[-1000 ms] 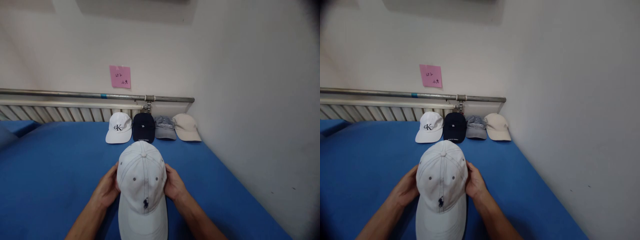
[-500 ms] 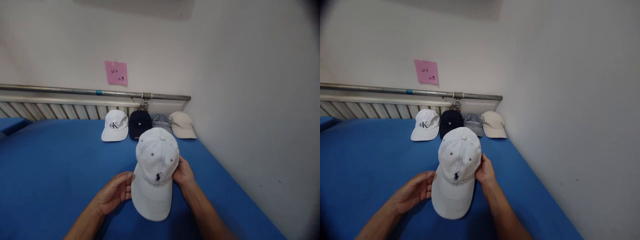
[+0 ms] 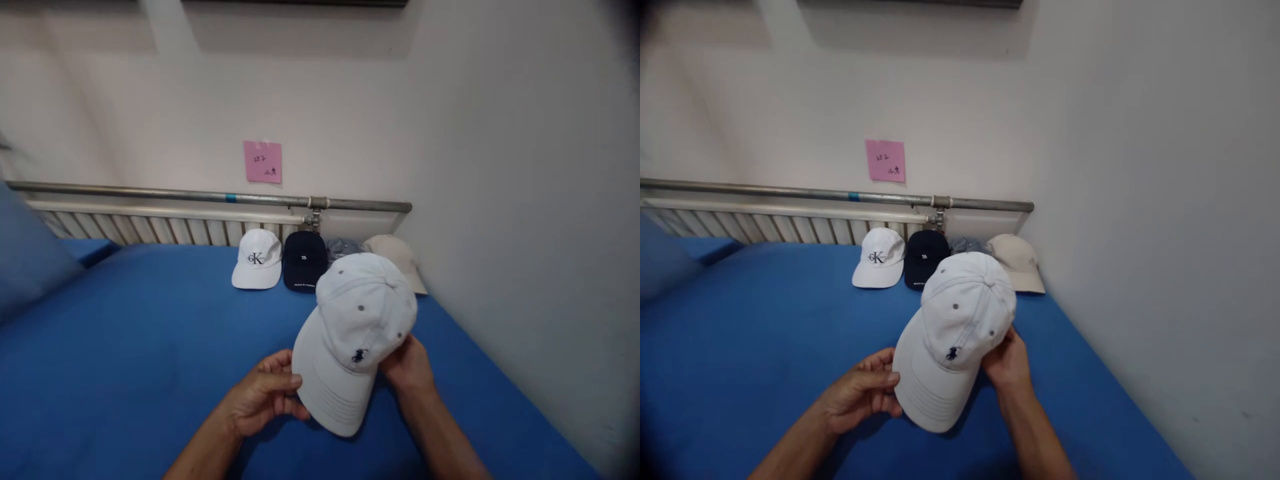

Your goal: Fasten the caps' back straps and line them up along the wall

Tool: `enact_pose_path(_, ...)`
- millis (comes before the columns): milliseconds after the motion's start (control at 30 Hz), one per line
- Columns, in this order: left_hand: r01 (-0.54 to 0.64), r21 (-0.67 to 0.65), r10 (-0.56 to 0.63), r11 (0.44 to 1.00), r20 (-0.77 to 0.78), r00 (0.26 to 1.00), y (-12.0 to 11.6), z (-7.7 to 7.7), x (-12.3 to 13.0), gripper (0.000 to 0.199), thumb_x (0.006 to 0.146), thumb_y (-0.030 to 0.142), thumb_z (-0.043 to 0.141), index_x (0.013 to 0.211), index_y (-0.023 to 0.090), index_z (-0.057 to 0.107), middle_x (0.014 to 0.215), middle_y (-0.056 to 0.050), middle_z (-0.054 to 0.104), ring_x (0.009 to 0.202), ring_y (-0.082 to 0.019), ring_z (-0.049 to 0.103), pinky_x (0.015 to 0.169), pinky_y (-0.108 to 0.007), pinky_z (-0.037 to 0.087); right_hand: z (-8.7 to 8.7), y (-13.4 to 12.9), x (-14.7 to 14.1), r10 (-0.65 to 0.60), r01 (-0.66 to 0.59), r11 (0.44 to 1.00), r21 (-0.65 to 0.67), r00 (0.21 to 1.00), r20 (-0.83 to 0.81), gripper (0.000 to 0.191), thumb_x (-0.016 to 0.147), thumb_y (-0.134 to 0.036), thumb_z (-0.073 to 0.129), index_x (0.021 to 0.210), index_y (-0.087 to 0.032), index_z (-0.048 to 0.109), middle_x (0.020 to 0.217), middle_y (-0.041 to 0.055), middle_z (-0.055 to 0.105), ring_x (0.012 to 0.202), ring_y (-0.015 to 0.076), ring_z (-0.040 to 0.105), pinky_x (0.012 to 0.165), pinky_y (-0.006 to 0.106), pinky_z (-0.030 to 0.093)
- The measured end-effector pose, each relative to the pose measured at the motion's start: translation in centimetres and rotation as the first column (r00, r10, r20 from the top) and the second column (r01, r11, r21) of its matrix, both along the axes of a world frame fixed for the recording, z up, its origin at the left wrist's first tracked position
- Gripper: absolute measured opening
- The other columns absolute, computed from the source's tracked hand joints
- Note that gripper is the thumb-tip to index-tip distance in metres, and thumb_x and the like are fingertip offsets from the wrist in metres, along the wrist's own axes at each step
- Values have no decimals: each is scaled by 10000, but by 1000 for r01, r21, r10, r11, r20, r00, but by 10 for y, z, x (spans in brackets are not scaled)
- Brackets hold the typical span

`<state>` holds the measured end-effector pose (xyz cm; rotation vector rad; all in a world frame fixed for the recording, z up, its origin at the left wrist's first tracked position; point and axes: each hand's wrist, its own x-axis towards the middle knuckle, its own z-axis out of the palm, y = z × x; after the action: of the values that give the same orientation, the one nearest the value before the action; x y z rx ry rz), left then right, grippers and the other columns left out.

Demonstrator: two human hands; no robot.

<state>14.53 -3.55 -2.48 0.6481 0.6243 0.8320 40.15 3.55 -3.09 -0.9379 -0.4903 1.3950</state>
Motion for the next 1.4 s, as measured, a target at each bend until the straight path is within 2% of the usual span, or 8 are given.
enact_pose_path(133, -73, 89, 69, 993, 42, 997, 8, 6, -16, 264, 704, 191, 786, 939, 130, 684, 790, -65, 707, 599, -159, 673, 521, -256, 576, 5, -3, -8, -80, 83, 997, -3, 958, -275, 122, 764, -217, 610, 752, -280, 714, 783, -8, 753, 786, 206, 687, 746, 356, 555)
enact_pose_path(333, -359, 179, 357, 916, 45, 933, 20, 20, -66, 291, 704, 173, 794, 980, 127, 712, 729, -26, 698, 503, -100, 622, 474, -196, 554, 4, -7, -28, 37, -94, 983, -156, 941, -337, 183, 852, -283, 586, 772, -176, 712, 821, 77, 735, 763, 179, 680, 692, 292, 550)
enact_pose_path(633, -807, 69, 798, 586, 121, 590, 59, 19, -150, 249, 782, -68, 533, 841, 127, 676, 806, -52, 720, 605, -144, 676, 491, -217, 568, -3, -10, -44, 147, -214, 952, -220, 948, -282, 145, 801, -276, 674, 739, -149, 709, 782, 63, 715, 659, 157, 638, 606, 271, 516)
enact_pose_path(733, -876, -24, 866, 481, 168, 471, 78, 15, -170, 282, 832, -69, 439, 791, 119, 644, 747, -46, 698, 549, -132, 647, 433, -206, 537, -7, -8, -43, 171, -231, 949, -217, 950, -261, 171, 663, -299, 802, 721, -166, 711, 760, 45, 711, 646, 155, 627, 608, 267, 512)
enact_pose_path(867, -907, -62, 894, 417, 207, 397, 107, 11, -192, 325, 889, -46, 369, 808, 137, 625, 751, -30, 692, 579, -109, 654, 466, -173, 541, -9, -5, -42, 195, -250, 944, -218, 950, -244, 349, 464, -336, 910, 717, -178, 730, 751, 41, 716, 644, 160, 622, 613, 269, 510)
enact_pose_path(1000, -911, -103, 907, 399, 189, 376, 141, 1, -204, 323, 928, -18, 346, 851, 141, 616, 716, -22, 668, 568, -70, 639, 487, -112, 523, -10, -3, -43, 216, -261, 934, -243, 957, -195, 425, 386, -386, 934, 714, -194, 743, 756, 42, 720, 657, 163, 619, 629, 271, 509)
enact_pose_path(1133, -879, -195, 899, 436, 52, 434, 168, -15, -207, 272, 935, -16, 363, 975, 93, 609, 706, -31, 640, 519, -73, 611, 445, -120, 512, -17, 1, -44, 250, -280, 929, -242, 957, -147, 444, 386, -435, 927, 724, -212, 746, 769, 42, 717, 693, 181, 622, 653, 292, 508)
enact_pose_path(1400, -866, -240, 872, 440, -117, 475, 174, -23, -225, 298, 896, -36, 398, 1012, 131, 617, 721, -33, 628, 540, -93, 605, 444, -136, 514, -22, -4, -51, 340, -343, 927, -154, 939, -43, 356, 573, -472, 857, 780, -210, 735, 766, 49, 690, 659, 170, 582, 595, 292, 461)
